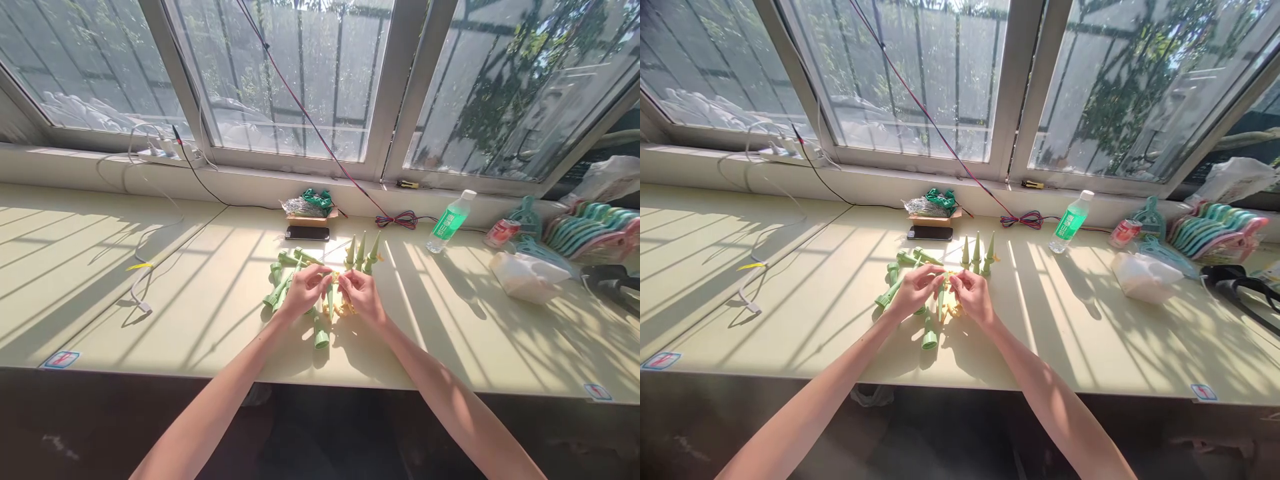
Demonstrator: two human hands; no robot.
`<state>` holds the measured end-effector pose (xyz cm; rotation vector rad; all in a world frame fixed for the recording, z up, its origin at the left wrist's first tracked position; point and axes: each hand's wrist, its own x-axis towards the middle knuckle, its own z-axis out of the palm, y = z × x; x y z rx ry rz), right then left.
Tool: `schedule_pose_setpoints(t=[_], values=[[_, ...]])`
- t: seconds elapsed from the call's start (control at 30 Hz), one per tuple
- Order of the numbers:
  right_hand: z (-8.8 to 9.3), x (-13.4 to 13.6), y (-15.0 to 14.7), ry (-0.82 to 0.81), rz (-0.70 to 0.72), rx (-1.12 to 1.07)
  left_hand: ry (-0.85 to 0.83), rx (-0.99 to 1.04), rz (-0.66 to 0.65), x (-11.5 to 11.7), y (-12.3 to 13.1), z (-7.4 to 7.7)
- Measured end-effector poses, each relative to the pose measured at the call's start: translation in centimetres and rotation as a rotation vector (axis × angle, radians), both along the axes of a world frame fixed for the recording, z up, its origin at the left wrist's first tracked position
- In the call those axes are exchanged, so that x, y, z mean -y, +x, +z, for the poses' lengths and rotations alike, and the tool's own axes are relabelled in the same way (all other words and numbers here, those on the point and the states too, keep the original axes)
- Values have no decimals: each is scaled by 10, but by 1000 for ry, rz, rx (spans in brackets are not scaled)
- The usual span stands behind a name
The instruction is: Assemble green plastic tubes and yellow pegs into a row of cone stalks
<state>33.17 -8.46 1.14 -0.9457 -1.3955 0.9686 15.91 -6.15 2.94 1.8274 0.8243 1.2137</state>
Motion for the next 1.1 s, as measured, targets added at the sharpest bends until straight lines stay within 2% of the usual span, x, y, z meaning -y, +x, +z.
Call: schedule_pose_setpoints(t=[0.3,0.4,0.53,0.77,1.1], values=[[-1,0,-1,-31,-158,179,143,-83,-27,1,1,-4],[0,0,-1,-34,-171,217,164,-102,-11,1,0,-3],[0,-1,0,13,-147,226,104,-73,34,-2,-1,-4],[3,1,5,146,-109,305,-145,-4,96,-6,-3,0],[2,1,8,264,-82,422,-119,-25,74,-6,-3,-2]])
